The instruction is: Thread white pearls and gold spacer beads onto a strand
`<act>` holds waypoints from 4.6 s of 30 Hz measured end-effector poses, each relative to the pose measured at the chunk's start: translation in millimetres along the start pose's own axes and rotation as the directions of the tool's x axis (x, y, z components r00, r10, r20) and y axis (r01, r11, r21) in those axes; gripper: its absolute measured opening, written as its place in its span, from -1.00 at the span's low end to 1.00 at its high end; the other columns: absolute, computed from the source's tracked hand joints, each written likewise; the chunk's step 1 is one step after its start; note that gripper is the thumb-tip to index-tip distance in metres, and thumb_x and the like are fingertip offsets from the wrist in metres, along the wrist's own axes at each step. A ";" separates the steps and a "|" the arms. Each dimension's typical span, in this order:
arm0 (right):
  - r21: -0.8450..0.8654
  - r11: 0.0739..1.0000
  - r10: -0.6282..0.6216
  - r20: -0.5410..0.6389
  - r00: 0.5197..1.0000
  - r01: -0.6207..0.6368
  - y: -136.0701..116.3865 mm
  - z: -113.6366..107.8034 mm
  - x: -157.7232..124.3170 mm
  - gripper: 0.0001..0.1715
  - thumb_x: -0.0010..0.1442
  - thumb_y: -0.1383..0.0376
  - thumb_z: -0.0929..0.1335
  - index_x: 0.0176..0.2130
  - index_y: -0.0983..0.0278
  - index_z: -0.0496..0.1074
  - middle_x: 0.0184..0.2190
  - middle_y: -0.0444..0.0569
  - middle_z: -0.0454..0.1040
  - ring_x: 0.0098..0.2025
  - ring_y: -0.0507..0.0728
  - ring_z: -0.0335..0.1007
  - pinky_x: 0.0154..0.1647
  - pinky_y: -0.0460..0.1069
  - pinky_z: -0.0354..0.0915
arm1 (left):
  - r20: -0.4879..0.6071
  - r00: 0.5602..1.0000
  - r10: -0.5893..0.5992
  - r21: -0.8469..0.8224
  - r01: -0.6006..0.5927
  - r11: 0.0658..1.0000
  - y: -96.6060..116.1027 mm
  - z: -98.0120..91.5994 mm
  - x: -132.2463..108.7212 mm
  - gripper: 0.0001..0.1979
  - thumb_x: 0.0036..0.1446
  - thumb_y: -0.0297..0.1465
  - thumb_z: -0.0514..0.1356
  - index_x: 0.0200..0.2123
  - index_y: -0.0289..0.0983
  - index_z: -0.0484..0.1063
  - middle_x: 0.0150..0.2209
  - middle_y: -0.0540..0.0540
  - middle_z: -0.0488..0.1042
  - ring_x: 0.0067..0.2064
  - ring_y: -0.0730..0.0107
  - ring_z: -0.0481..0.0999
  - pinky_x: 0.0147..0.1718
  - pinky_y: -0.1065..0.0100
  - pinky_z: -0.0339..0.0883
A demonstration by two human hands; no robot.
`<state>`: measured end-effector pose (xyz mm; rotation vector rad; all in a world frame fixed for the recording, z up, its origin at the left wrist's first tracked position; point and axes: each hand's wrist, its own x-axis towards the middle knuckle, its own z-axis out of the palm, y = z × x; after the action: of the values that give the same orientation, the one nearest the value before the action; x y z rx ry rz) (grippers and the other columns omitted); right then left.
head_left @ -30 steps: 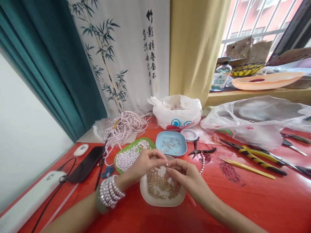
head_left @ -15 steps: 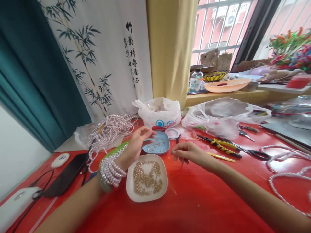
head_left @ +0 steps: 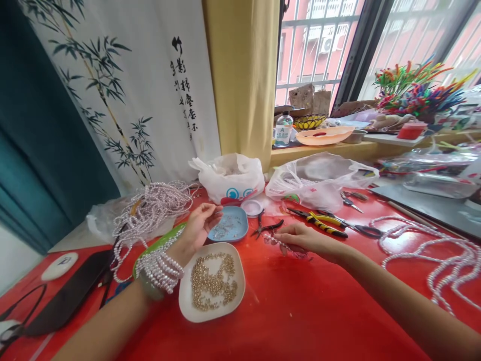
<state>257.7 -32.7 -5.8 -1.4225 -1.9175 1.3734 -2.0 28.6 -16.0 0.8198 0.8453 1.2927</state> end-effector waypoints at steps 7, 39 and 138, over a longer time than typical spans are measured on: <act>-0.189 0.982 0.019 0.084 0.996 -0.003 4.5 -20.8 -12.3 -0.61 0.08 0.10 0.28 -0.58 0.34 0.35 -0.64 -0.10 0.36 -0.56 -0.01 0.23 -0.53 -0.11 0.11 | -0.059 0.998 -0.002 0.011 0.003 1.000 5.2 -11.5 -2.6 -0.81 0.12 -0.64 0.02 -0.50 -0.33 0.28 -0.47 -0.04 0.48 -0.48 0.60 0.48 -0.47 0.59 0.39; 0.136 0.969 -0.194 -0.095 0.976 0.206 -46.0 103.9 52.0 -0.78 0.17 0.41 0.20 -0.13 0.33 0.23 -0.39 -0.02 0.52 -0.54 -0.01 0.44 -0.58 -0.12 0.36 | 0.274 0.962 -0.007 0.837 -0.234 0.495 11.3 -17.6 -58.4 -0.86 -0.05 -0.34 0.13 -0.51 -0.29 0.39 -0.55 0.00 0.41 -0.46 0.39 0.36 -0.45 0.40 0.18; -0.130 0.855 -0.498 -0.480 0.722 0.503 -27.3 134.0 50.7 -0.85 0.07 0.45 0.20 -0.49 0.25 0.19 -0.45 -0.05 0.36 -0.44 0.04 0.29 -0.46 -0.06 0.22 | 0.242 0.899 -0.364 0.161 0.333 0.929 -8.9 -39.3 -51.1 -0.93 -0.07 -0.53 0.27 -0.43 -0.40 0.45 -0.43 -0.03 0.46 -0.44 0.66 0.44 -0.47 0.68 0.29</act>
<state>121.3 -51.7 -53.9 -0.9991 -1.7463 0.6684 -36.7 -21.4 -38.7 0.8661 0.8096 0.7995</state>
